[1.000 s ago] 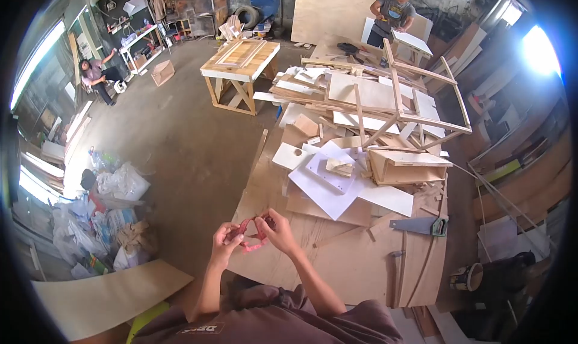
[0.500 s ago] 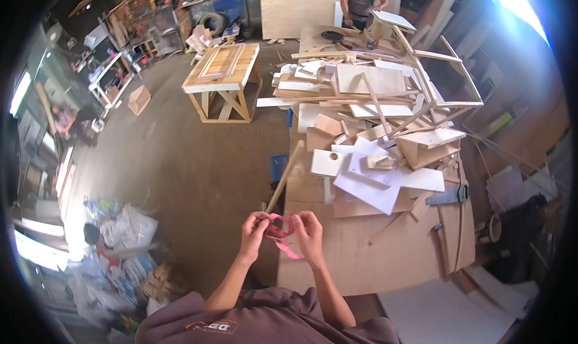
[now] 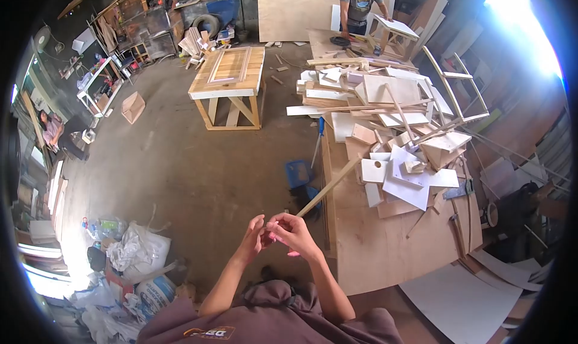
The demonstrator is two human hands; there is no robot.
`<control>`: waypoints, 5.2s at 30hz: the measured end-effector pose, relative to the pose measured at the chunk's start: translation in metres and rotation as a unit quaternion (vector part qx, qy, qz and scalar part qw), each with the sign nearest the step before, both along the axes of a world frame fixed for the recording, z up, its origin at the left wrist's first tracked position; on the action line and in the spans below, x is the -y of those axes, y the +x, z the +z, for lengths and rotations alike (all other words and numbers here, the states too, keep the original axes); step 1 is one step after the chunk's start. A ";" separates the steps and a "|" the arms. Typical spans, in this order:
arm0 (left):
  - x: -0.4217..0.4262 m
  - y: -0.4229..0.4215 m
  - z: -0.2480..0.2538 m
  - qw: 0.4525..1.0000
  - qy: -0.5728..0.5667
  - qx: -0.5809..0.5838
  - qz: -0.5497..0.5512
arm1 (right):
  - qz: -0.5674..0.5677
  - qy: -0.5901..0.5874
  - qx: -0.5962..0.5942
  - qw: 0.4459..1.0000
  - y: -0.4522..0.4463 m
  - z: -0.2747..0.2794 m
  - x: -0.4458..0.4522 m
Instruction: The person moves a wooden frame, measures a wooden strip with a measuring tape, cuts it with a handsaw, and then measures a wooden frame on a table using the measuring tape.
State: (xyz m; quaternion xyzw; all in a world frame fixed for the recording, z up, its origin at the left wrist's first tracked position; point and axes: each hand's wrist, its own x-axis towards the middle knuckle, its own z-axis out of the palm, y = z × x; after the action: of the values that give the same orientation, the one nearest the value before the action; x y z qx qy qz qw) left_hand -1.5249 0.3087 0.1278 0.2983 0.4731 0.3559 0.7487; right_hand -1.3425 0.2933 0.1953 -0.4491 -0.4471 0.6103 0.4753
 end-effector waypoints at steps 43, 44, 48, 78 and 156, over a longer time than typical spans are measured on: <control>-0.896 -0.230 -0.111 0.806 0.437 -0.390 0.080 | -0.191 0.077 0.380 0.902 -0.098 -0.062 -0.876; -0.918 -0.234 -0.120 0.783 0.465 -0.404 0.085 | -0.197 0.058 0.402 0.893 -0.102 -0.069 -0.890; -1.001 -0.246 -0.131 0.930 0.233 -0.277 -0.056 | -0.215 0.023 0.465 0.859 -0.115 -0.097 -0.965; -1.134 -0.301 -0.346 0.881 0.162 -0.399 0.196 | 0.118 0.028 0.201 0.972 -0.256 -0.371 -1.200; -1.151 -0.294 -0.342 0.930 -0.116 -0.204 0.283 | -0.003 0.003 0.501 0.866 -0.337 -0.394 -1.191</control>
State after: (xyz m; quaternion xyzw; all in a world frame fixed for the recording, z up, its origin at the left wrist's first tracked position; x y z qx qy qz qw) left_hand -1.8190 1.4595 -0.2143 0.1292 0.7181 0.4278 0.5335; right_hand -1.6798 1.4839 -0.1987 -0.6944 -0.6253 0.3007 0.1908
